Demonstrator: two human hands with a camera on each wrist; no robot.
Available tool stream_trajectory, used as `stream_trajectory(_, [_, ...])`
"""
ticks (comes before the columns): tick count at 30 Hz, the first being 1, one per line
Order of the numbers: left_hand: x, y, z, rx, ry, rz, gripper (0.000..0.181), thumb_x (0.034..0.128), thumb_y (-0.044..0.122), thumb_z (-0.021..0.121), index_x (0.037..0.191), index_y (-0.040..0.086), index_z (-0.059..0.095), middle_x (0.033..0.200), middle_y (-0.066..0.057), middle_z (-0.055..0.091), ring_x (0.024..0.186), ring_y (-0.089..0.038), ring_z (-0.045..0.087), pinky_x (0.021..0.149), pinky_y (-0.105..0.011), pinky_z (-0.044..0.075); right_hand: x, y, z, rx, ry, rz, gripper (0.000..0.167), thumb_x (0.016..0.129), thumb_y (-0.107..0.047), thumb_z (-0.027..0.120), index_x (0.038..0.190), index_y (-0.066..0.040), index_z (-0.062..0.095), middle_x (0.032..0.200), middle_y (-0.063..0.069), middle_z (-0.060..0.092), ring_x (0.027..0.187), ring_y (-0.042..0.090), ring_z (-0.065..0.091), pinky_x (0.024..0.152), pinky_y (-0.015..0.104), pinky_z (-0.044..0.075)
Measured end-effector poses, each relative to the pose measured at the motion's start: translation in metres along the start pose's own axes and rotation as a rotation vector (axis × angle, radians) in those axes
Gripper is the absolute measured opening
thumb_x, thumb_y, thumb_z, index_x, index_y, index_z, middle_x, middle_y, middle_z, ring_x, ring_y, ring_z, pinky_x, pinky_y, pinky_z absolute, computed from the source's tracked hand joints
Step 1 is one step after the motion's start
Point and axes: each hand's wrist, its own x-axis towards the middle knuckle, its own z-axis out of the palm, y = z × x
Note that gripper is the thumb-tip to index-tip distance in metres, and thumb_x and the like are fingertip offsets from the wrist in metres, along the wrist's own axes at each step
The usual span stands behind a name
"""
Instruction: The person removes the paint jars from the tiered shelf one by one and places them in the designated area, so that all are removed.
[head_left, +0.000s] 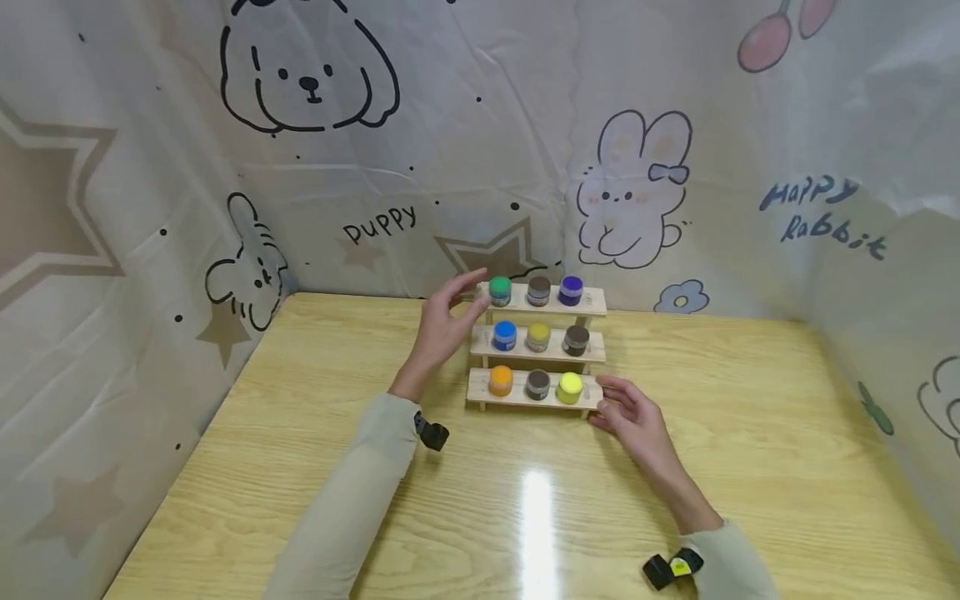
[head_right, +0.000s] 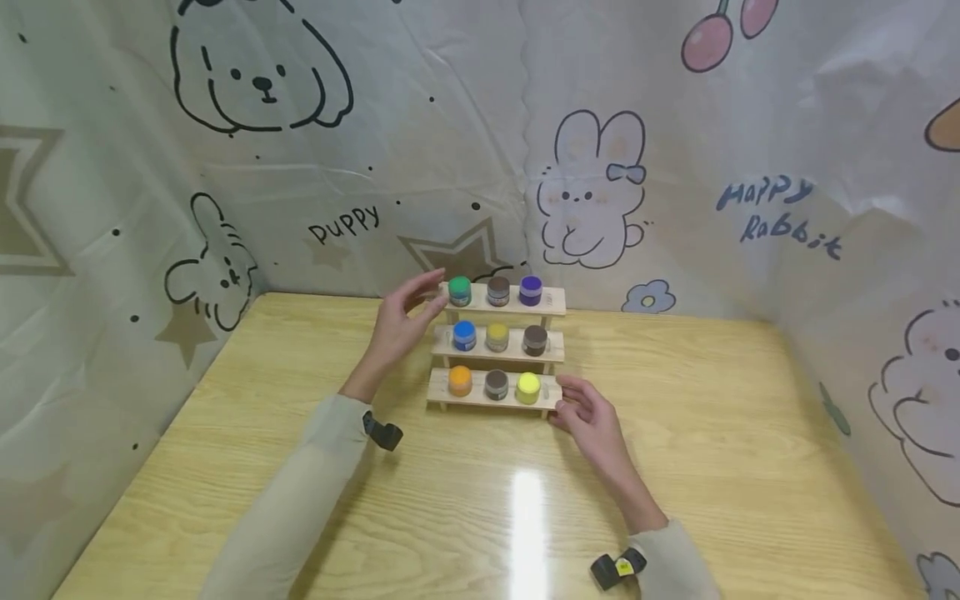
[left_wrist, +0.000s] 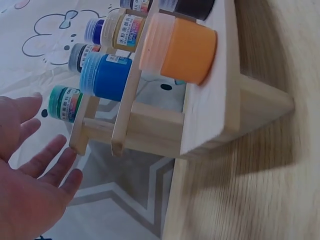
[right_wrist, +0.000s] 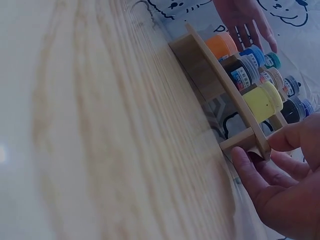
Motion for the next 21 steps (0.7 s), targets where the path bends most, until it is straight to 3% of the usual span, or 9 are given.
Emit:
stream_trajectory(10, [0.011, 0.0, 0.011, -0.003, 0.028, -0.049, 0.045, 0.0962, 0.017, 0.075, 0.136, 0.001, 0.063, 0.134, -0.013, 0.065, 0.126, -0.036, 0.057, 0.11, -0.048, 0.046, 0.002, 0.002, 0.0, 0.037, -0.002, 0.001, 0.045, 0.104, -0.001, 0.055, 0.148, 0.003, 0.045, 0.14, 0.028, 0.051, 0.108, 0.013, 0.066, 0.094, 0.034, 0.058])
stream_trajectory(21, [0.017, -0.001, 0.023, -0.055, 0.101, -0.097, 0.035, 0.0937, 0.015, 0.078, 0.124, 0.0, 0.07, 0.121, -0.015, 0.069, 0.115, -0.034, 0.062, 0.105, -0.041, 0.051, 0.001, 0.002, -0.002, 0.02, 0.004, 0.009, 0.046, 0.104, -0.002, 0.055, 0.149, 0.002, 0.045, 0.14, 0.029, 0.053, 0.108, 0.015, 0.067, 0.094, 0.034, 0.058])
